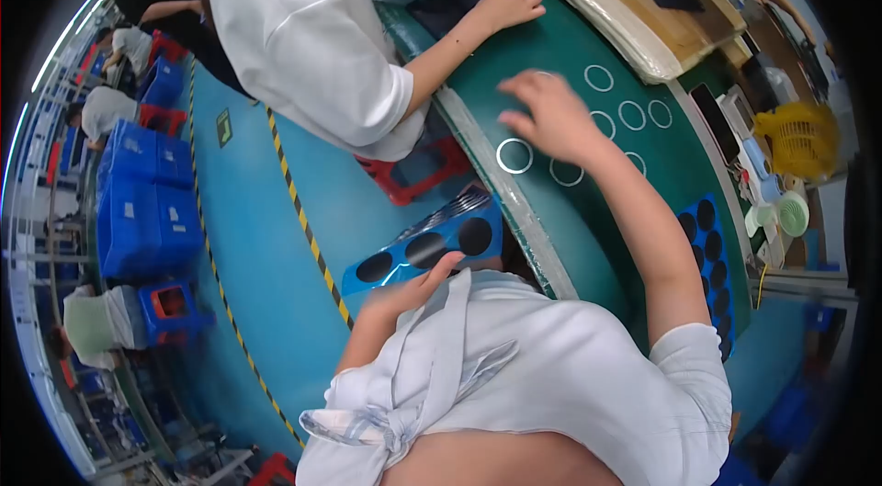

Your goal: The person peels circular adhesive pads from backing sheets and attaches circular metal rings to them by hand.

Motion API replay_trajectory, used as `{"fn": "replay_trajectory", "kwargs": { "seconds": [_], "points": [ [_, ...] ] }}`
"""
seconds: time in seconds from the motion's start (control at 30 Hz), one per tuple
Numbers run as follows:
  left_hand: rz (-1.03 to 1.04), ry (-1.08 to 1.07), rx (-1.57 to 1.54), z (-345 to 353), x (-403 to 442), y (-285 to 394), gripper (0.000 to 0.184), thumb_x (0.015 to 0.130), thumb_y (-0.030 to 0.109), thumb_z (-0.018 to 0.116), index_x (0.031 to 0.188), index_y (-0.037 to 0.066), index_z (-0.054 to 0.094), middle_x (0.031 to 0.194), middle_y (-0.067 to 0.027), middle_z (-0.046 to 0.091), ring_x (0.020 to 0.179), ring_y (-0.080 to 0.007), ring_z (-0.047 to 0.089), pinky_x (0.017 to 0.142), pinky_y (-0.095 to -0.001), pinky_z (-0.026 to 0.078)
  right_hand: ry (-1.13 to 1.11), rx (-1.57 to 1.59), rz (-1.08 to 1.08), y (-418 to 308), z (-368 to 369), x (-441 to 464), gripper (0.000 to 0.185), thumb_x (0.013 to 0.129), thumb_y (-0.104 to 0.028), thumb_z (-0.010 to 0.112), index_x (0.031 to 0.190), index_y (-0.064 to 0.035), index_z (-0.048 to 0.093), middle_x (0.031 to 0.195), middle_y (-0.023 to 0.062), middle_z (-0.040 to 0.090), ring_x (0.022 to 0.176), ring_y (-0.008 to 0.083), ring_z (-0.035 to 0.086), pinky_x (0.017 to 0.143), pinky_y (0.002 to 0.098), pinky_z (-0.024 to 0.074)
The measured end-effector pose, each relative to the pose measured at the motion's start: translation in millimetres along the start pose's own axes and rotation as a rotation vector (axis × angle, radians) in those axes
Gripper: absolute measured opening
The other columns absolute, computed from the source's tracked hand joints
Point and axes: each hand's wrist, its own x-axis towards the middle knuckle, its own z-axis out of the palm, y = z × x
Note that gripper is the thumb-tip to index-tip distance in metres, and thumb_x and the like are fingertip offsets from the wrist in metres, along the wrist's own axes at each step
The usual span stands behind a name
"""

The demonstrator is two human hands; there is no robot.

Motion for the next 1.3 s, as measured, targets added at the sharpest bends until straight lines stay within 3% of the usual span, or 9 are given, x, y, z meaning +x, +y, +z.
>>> {"fn": "replay_trajectory", "kwargs": {
  "seconds": [0.07, 0.17, 0.23, 0.33, 0.47, 0.57, 0.9, 1.17, 1.3],
  "points": [
    [0.117, -0.014, -0.043, 1.1, -0.3, -22.4, 0.044, 0.084, 0.035, 0.042, 0.112, 0.0, 0.042, 0.115, -0.0084, 0.045, 0.104, -0.0179, 0.045, 0.086, -0.0278, 0.039, -0.311, 0.475, -0.295, -31.1, 3.9, -20.0, 0.049, 0.068, -0.027, 0.062, 0.109, -0.0051, 0.047, 0.111, 0.0169, 0.046, 0.102, 0.0323, 0.044, 0.081, 0.0365, 0.0392],
    [0.354, 0.234, 1.086, 0.7, 1.8, -27.1, 0.056, 0.084, 0.042, 0.039, 0.121, 0.002, 0.027, 0.119, -0.0086, 0.041, 0.108, -0.0177, 0.041, 0.089, -0.0278, 0.038, -0.561, 0.53, -0.341, -52.3, 17.4, -39.5, 0.055, 0.066, -0.027, 0.064, 0.113, -0.0051, 0.046, 0.11, 0.0184, 0.048, 0.096, 0.0331, 0.049, 0.078, 0.0345, 0.0402],
    [0.449, 0.477, 0.663, 0.8, 6.8, -20.3, 0.031, 0.074, 0.032, 0.061, 0.09, 0.006, 0.056, 0.085, -0.0052, 0.058, 0.075, -0.0197, 0.056, 0.064, -0.0294, 0.044, -0.55, 0.558, -0.313, -59.2, 23.3, -42.8, 0.045, 0.066, -0.022, 0.064, 0.106, -0.0059, 0.052, 0.096, 0.0173, 0.055, 0.083, 0.0319, 0.054, 0.072, 0.0331, 0.0429],
    [0.306, 0.561, 0.211, -0.5, 7.9, -20.1, 0.025, 0.068, 0.021, 0.067, 0.079, 0.002, 0.056, 0.068, -0.002, 0.056, 0.06, -0.0169, 0.052, 0.055, -0.029, 0.041, -0.409, 0.532, -0.134, -69.9, 32.8, -48.6, 0.021, 0.068, -0.015, 0.059, 0.088, -0.0082, 0.061, 0.076, 0.0101, 0.06, 0.069, 0.0289, 0.055, 0.063, 0.0353, 0.0436],
    [0.02, 0.543, -0.347, 16.2, -5.1, -37.5, 0.022, 0.075, 0.02, 0.061, 0.073, 0.001, 0.052, 0.065, -0.0046, 0.052, 0.056, -0.0151, 0.051, 0.053, -0.0257, 0.042, -0.054, 0.388, -0.276, -88.7, 57.5, -60.7, 0.019, 0.067, -0.011, 0.057, 0.086, -0.0091, 0.061, 0.075, 0.0074, 0.061, 0.066, 0.0235, 0.057, 0.061, 0.0317, 0.0455],
    [-0.16, 0.125, -0.923, 25.7, -21.9, -56.3, 0.044, 0.085, 0.042, 0.038, 0.073, 0.002, 0.049, 0.062, -0.0078, 0.051, 0.058, -0.018, 0.055, 0.056, -0.0285, 0.047, 0.111, 0.353, -0.437, -100.7, 73.4, -69.6, 0.024, 0.064, -0.009, 0.057, 0.088, -0.009, 0.06, 0.078, 0.0062, 0.061, 0.069, 0.0189, 0.059, 0.059, 0.029, 0.0471],
    [-0.236, 0.145, -1.629, 43.4, -25.8, -25.5, 0.054, 0.079, 0.058, 0.034, 0.063, 0.007, 0.045, 0.054, -0.0059, 0.045, 0.055, -0.02, 0.049, 0.055, -0.0274, 0.042, 0.3, -0.019, -0.692, -111.3, 76.0, -78.6, 0.026, 0.064, -0.017, 0.054, 0.089, -0.0098, 0.058, 0.087, 0.0061, 0.058, 0.076, 0.021, 0.058, 0.057, 0.0271, 0.0458],
    [-0.22, 0.176, -1.395, 47.5, -22.7, -34.6, 0.041, 0.083, 0.041, 0.04, 0.067, 0.004, 0.047, 0.061, -0.0076, 0.049, 0.056, -0.0194, 0.05, 0.056, -0.0295, 0.044, 0.093, 0.195, -0.591, -105.8, 74.0, -87.7, 0.023, 0.064, -0.014, 0.057, 0.087, -0.0121, 0.059, 0.085, 0.0016, 0.059, 0.079, 0.0141, 0.058, 0.058, 0.0247, 0.0455],
    [-0.118, 0.187, -1.495, 50.7, -24.0, -40.0, 0.036, 0.085, 0.035, 0.038, 0.075, 0.001, 0.047, 0.065, -0.0089, 0.05, 0.06, -0.0188, 0.052, 0.058, -0.0313, 0.046, -0.072, 0.492, -0.368, -108.5, 40.4, -83.1, 0.03, 0.069, -0.023, 0.061, 0.093, -0.0049, 0.058, 0.088, 0.01, 0.059, 0.078, 0.026, 0.057, 0.066, 0.0323, 0.0457]
  ]
}}
